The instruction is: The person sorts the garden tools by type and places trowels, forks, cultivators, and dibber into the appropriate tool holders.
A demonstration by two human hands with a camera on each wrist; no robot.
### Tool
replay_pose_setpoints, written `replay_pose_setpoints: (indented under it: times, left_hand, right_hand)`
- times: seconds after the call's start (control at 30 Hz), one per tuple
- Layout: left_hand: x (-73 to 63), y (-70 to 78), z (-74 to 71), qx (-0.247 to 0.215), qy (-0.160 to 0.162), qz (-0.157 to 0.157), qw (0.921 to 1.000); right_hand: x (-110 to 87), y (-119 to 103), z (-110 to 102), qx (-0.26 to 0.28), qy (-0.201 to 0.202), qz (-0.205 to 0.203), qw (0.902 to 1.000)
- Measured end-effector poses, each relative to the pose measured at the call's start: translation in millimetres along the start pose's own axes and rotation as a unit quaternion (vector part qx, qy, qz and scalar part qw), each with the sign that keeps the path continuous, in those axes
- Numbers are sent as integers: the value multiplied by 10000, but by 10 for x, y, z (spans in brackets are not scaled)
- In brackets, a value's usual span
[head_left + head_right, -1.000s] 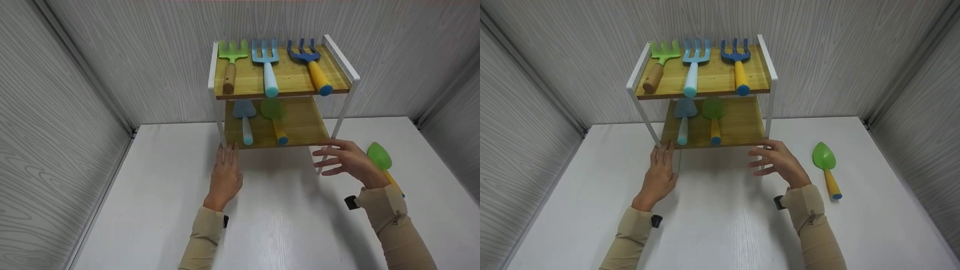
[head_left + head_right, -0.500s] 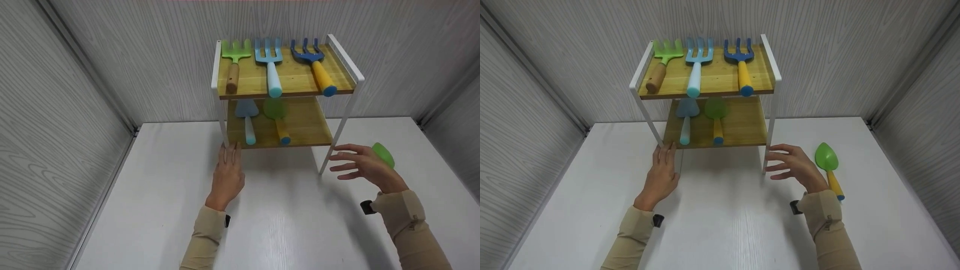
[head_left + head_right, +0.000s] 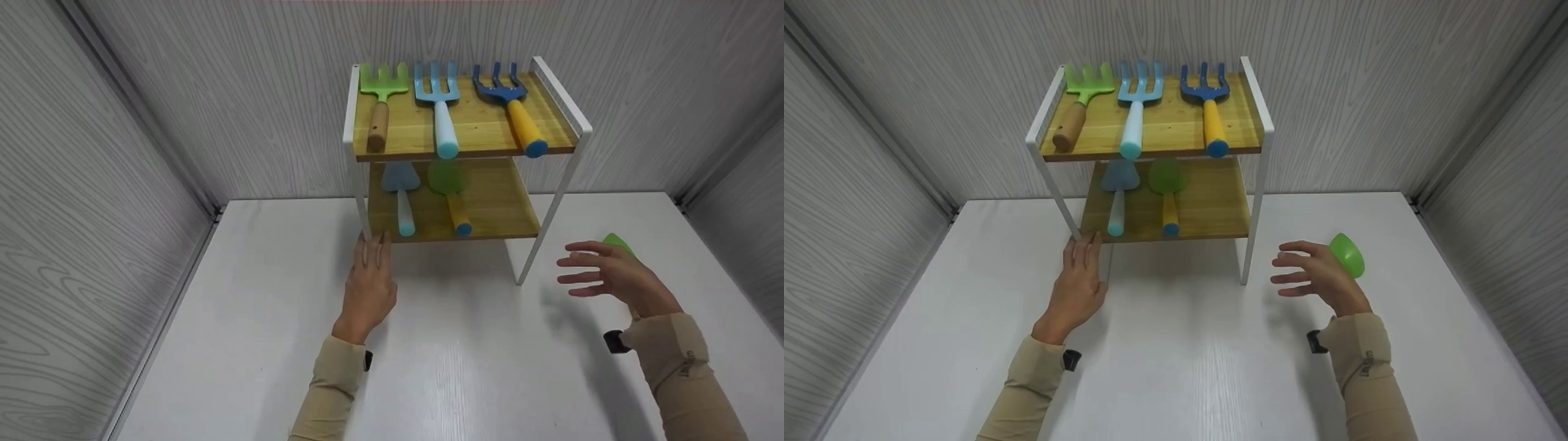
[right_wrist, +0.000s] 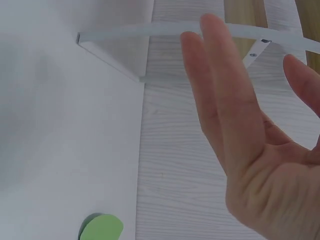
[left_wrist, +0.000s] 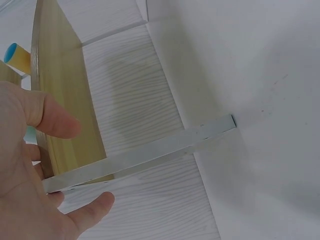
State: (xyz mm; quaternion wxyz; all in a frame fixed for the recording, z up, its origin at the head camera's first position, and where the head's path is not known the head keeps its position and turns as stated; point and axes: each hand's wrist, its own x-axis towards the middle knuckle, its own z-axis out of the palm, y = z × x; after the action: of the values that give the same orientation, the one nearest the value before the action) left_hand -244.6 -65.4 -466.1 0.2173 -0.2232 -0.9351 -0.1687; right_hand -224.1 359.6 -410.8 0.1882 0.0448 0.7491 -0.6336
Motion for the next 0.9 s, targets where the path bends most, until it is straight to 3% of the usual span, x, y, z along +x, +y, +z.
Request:
replay_pose_setpoints:
  times: [0.47, 0.9]
  left_hand:
    - [-5, 17, -25, -130, -92, -59, 9999]
    - [-10, 16, 11, -43, 115, 96, 9999]
  right_hand:
    - [-139, 193, -303, -323, 288, 88, 9990]
    - [-279, 265, -644, -464, 650, 213, 9966]
